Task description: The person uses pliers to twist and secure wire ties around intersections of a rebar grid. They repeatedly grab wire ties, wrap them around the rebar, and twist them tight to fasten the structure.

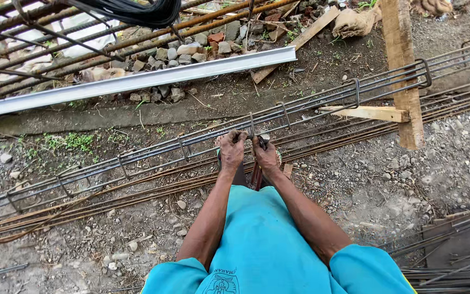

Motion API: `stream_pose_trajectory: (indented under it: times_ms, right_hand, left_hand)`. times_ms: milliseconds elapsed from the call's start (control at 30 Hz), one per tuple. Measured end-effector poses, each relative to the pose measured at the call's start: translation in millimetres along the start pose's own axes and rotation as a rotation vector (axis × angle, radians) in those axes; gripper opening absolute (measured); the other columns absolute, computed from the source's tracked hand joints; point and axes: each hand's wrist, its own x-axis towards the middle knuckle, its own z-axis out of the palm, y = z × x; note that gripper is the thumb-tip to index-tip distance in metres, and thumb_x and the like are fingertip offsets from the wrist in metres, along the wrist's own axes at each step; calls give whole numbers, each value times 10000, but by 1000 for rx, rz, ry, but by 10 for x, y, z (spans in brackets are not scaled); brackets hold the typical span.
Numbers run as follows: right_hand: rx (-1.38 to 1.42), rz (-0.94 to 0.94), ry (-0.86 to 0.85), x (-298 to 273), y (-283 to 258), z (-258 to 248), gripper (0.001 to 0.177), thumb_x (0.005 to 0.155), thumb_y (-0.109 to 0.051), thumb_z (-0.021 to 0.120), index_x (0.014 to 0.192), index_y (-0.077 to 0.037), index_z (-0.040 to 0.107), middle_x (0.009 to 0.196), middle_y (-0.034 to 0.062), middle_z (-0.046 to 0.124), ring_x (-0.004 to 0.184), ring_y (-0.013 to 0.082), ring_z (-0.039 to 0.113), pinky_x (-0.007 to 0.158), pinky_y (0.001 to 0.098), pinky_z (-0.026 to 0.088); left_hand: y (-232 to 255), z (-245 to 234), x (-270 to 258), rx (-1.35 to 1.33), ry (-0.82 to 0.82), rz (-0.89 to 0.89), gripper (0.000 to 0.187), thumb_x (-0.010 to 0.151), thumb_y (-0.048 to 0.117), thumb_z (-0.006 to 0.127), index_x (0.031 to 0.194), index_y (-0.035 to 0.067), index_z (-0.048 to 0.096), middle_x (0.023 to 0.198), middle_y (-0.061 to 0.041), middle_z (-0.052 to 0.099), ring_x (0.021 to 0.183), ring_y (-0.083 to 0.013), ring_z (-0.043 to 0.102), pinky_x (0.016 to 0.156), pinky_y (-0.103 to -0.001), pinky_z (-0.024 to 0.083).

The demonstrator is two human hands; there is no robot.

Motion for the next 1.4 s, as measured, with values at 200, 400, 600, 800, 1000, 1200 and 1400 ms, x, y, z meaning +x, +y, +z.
stream_pose_trajectory:
  times_ms: [200, 400, 600, 800, 1000, 1200, 1400]
  right_hand:
    - [54, -96, 42, 161, 178, 30, 461, 995, -584, 625, 824, -156, 601, 606, -3, 554, 617, 132, 535, 618, 283, 444]
    - [-180, -161, 110, 445, 313, 38, 546, 940, -594, 693, 696, -110, 623, 609, 53, 543, 618, 200, 518, 647, 371, 425]
    - [-120, -271, 113, 441, 539, -17, 521, 970, -520, 709, 675, -94, 655, 576, 88, 609, 582, 206, 574, 654, 345, 481]
    - [-180, -119, 77, 759, 524, 104, 641, 867, -690, 697, 928, -52, 706, 818, 189, 699, 809, 394, 692, 772, 524, 516]
    - [-16, -251, -155, 627, 361, -103, 495, 922, -579, 752, 884, -89, 695, 765, 103, 643, 713, 213, 614, 653, 344, 539]
    - [-90, -402, -145, 483, 66, -128, 431, 927, -533, 764, 801, -121, 741, 696, 59, 648, 683, 167, 571, 672, 328, 448]
    - [-21, -383, -46, 520, 352, -35, 377, 944, -418, 764, 846, -54, 753, 702, 135, 684, 660, 194, 576, 662, 331, 471]
  left_hand:
    - [-134, 28, 72, -304, 24, -70, 187, 955, 165, 738, 833, 45, 662, 664, -87, 652, 688, -105, 618, 684, -296, 511]
    - [405, -156, 31, -305, -39, -31, 231, 1011, 211, 673, 828, 71, 688, 675, -79, 650, 690, -116, 589, 678, -311, 492]
    - [-148, 121, -21, -146, 84, 0, 168, 1045, 173, 632, 928, 57, 665, 786, -125, 687, 756, -203, 652, 786, -366, 564]
    - [34, -106, -118, -118, -113, 69, 196, 1001, 232, 647, 1133, 91, 679, 1009, -110, 693, 1010, -231, 675, 958, -422, 542]
    - [174, -33, -152, -103, -9, 127, 65, 980, 125, 679, 1025, 96, 716, 926, -105, 699, 932, -224, 687, 901, -414, 560]
    - [312, -23, -146, -44, 7, 184, 43, 948, 88, 696, 954, 97, 737, 887, -104, 662, 900, -231, 693, 850, -415, 567]
    - [340, -50, -201, 147, -81, 367, 120, 938, 36, 645, 992, 88, 738, 884, -150, 606, 878, -411, 658, 786, -507, 554]
